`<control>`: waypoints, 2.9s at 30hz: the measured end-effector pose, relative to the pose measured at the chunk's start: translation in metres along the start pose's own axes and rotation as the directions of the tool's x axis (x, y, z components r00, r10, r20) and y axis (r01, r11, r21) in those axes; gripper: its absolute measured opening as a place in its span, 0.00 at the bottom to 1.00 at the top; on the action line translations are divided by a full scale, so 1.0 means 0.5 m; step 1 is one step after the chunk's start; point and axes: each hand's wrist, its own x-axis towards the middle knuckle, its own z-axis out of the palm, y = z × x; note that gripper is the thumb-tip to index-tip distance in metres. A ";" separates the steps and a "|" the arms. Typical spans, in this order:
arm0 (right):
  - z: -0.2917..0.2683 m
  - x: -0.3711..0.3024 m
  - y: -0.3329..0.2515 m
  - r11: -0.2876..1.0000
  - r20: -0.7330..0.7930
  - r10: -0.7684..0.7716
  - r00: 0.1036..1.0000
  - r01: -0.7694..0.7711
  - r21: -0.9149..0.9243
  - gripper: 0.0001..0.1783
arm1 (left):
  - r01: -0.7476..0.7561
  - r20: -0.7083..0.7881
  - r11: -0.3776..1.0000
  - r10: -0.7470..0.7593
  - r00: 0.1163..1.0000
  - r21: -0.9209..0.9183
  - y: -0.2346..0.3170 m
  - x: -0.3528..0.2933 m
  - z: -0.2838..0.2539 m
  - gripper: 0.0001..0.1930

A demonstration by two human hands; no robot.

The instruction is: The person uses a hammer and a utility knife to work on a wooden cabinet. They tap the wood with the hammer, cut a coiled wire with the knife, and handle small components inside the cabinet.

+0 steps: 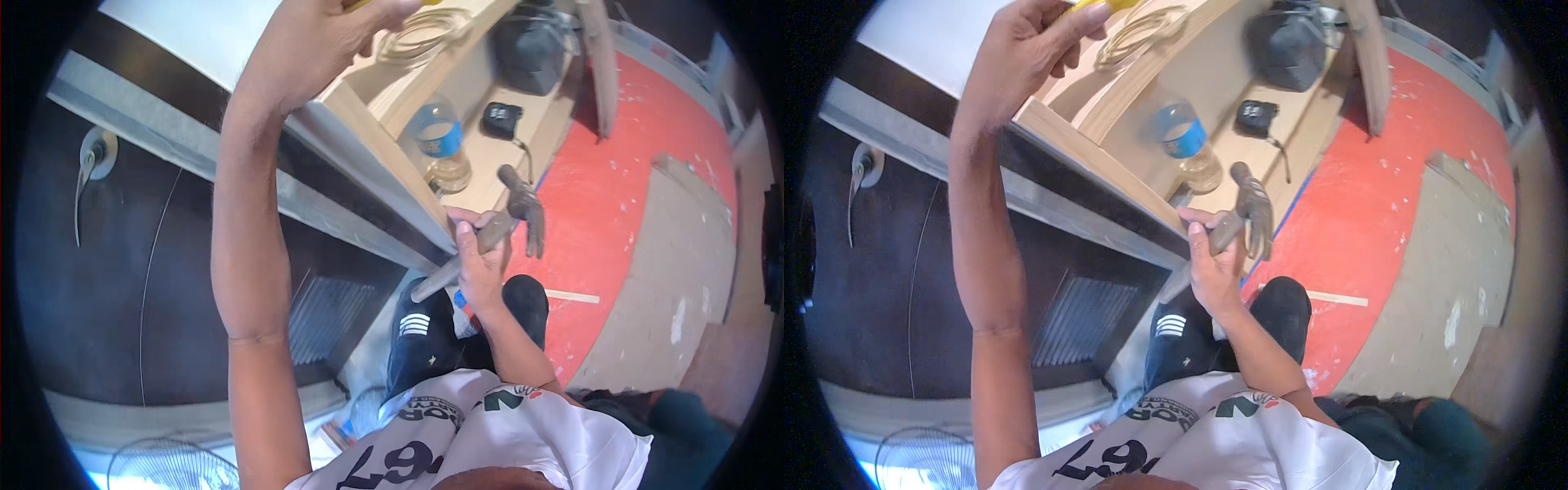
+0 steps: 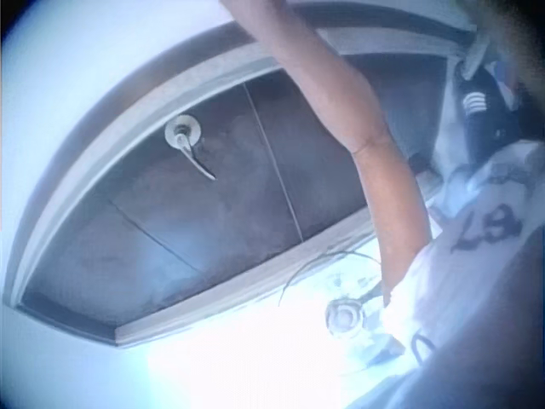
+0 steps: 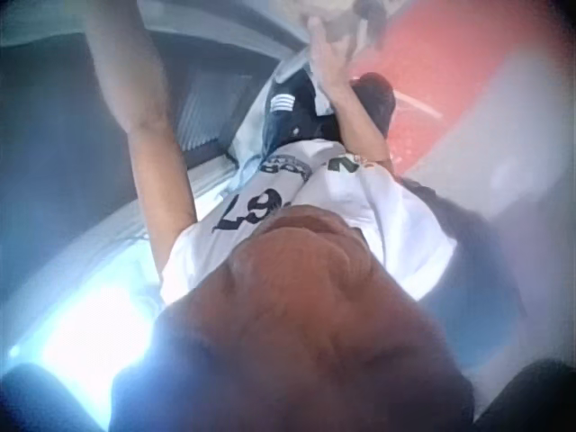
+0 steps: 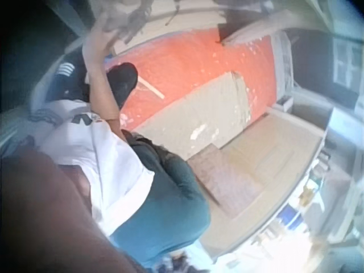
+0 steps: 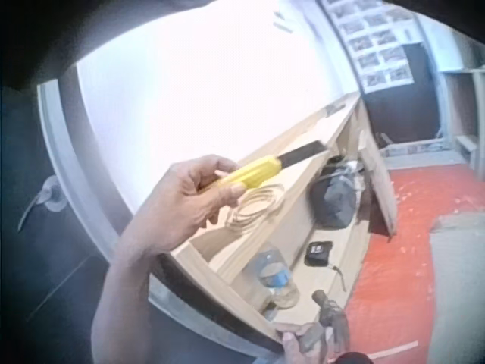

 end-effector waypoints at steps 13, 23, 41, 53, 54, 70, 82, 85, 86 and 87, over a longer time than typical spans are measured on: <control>-0.039 -0.033 -0.081 0.993 -0.128 0.004 0.992 -0.019 -0.113 0.13 | -0.279 0.239 0.959 0.261 0.935 0.044 -0.060 0.014 -0.022 0.20; -0.058 -0.035 -0.242 0.950 -0.262 -0.218 0.940 0.144 -0.276 0.10 | -0.366 0.162 0.930 0.365 0.917 -0.021 -0.057 0.007 -0.011 0.20; -0.031 0.035 -0.269 0.916 -0.228 -0.400 0.888 0.383 -0.116 0.13 | -0.596 0.502 0.470 0.323 0.802 0.651 0.075 -0.044 -0.127 0.15; 0.072 0.033 -0.169 0.938 -0.121 -0.248 0.961 0.269 0.217 0.14 | -0.815 0.767 0.097 0.290 0.572 0.571 0.150 -0.093 -0.171 0.16; 0.076 0.039 -0.170 0.939 -0.109 -0.266 0.958 0.283 0.194 0.14 | -0.858 0.797 0.079 0.336 0.502 0.508 0.157 -0.100 -0.167 0.16; 0.105 0.079 -0.175 0.924 -0.038 -0.375 0.926 0.377 0.071 0.14 | -0.786 0.791 -0.159 0.279 0.545 0.598 0.152 -0.091 -0.136 0.13; 0.130 0.083 -0.173 0.877 -0.105 -0.478 0.872 0.480 0.002 0.16 | -0.831 0.840 -0.142 0.175 0.514 0.538 0.158 -0.046 -0.156 0.13; 0.127 0.082 -0.178 0.908 -0.121 -0.400 0.908 0.411 0.080 0.17 | -0.836 0.819 -0.092 0.284 0.499 0.541 0.135 -0.049 -0.158 0.13; 0.127 0.082 -0.181 0.916 -0.107 -0.389 0.915 0.397 0.059 0.17 | -0.836 0.810 -0.061 0.293 0.508 0.546 0.130 -0.048 -0.160 0.13; 0.131 0.079 -0.180 0.926 -0.091 -0.371 0.924 0.376 0.041 0.17 | -0.829 0.803 0.015 0.242 0.545 0.558 0.125 -0.049 -0.160 0.13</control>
